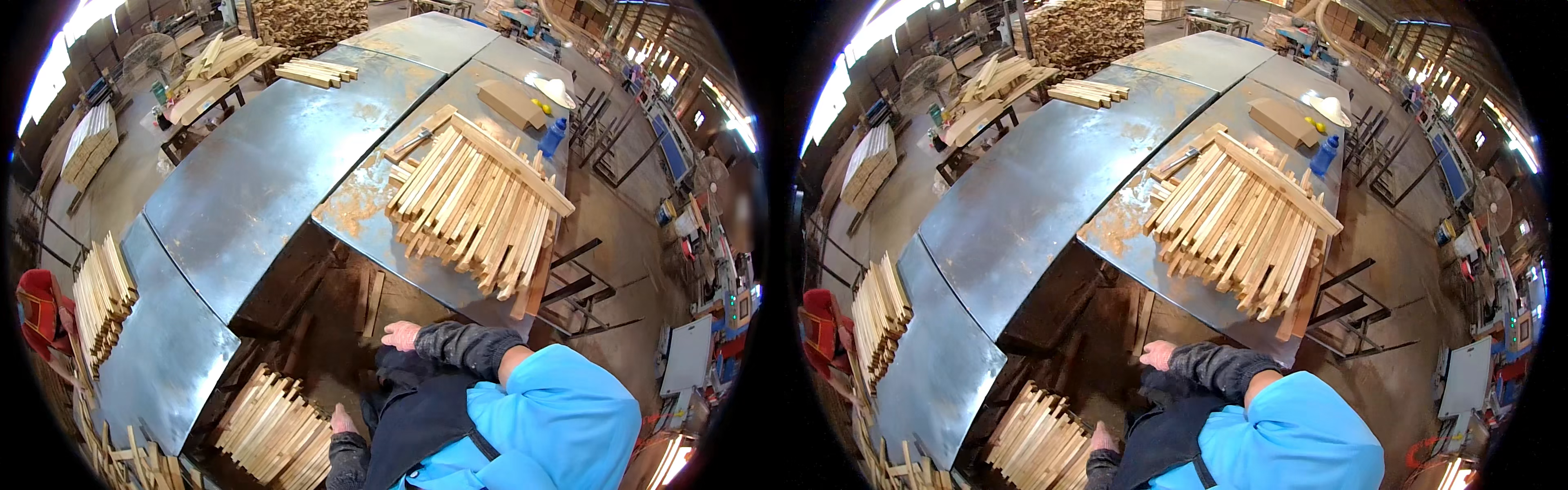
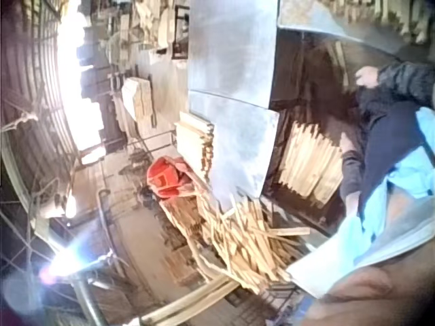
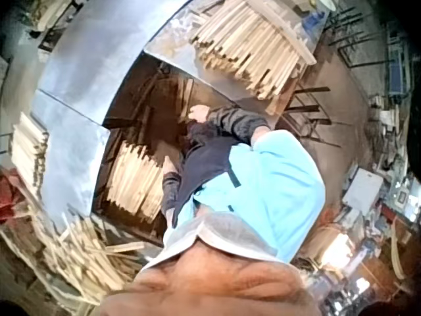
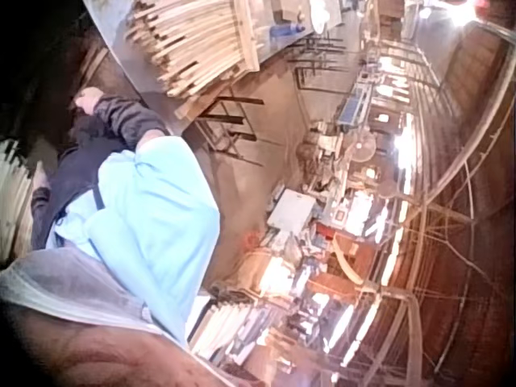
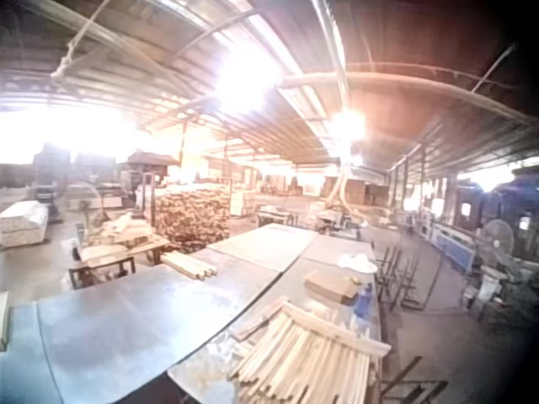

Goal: The person gathers and stacks small wooden sticks on a metal table, aligning them into neat piles. They use a digital caliper to measure the dimensions of individual sticks and then continue sorting and organizing the pieces into larger stacks.

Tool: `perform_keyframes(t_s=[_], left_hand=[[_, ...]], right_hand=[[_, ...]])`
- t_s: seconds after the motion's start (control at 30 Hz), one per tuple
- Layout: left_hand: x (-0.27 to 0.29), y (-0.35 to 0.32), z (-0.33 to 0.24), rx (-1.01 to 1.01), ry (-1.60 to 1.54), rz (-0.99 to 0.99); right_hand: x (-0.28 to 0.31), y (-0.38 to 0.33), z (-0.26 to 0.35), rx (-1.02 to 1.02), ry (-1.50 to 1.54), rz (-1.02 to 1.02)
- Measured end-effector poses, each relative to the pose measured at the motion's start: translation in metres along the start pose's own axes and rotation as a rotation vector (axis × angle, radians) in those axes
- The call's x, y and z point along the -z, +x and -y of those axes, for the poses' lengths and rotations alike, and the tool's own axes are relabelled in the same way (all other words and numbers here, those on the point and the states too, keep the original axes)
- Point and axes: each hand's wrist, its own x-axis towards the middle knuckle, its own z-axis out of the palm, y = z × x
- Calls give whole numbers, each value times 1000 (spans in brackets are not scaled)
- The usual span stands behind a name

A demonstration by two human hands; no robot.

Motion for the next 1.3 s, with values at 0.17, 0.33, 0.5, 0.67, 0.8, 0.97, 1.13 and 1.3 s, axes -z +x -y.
perform_keyframes(t_s=[0.17, 0.33, 0.5, 0.67, 0.8, 0.97, 1.13, 1.3], left_hand=[[86, 21, -71, 217, -989, -26], [102, 27, -95, 389, -868, 87], [115, 49, -75, -50, -343, 112], [116, 121, -36, -268, 405, 102], [163, 142, -100, -211, 439, 112], [223, 217, -193, -418, 474, 104], [276, 280, -344, -295, -138, 85], [303, 296, -493, -53, -544, 302]], right_hand=[[-1, 22, 58, -13, 188, -59], [3, 60, 88, 46, 355, -66], [27, 127, 174, 116, 413, 80], [91, 276, 236, 382, 72, -296], [156, 348, 308, 402, 42, -479], [244, 389, 317, 511, 75, -629], [411, 282, 328, 475, 1198, -533], [521, 155, 276, 328, 1410, -994]])
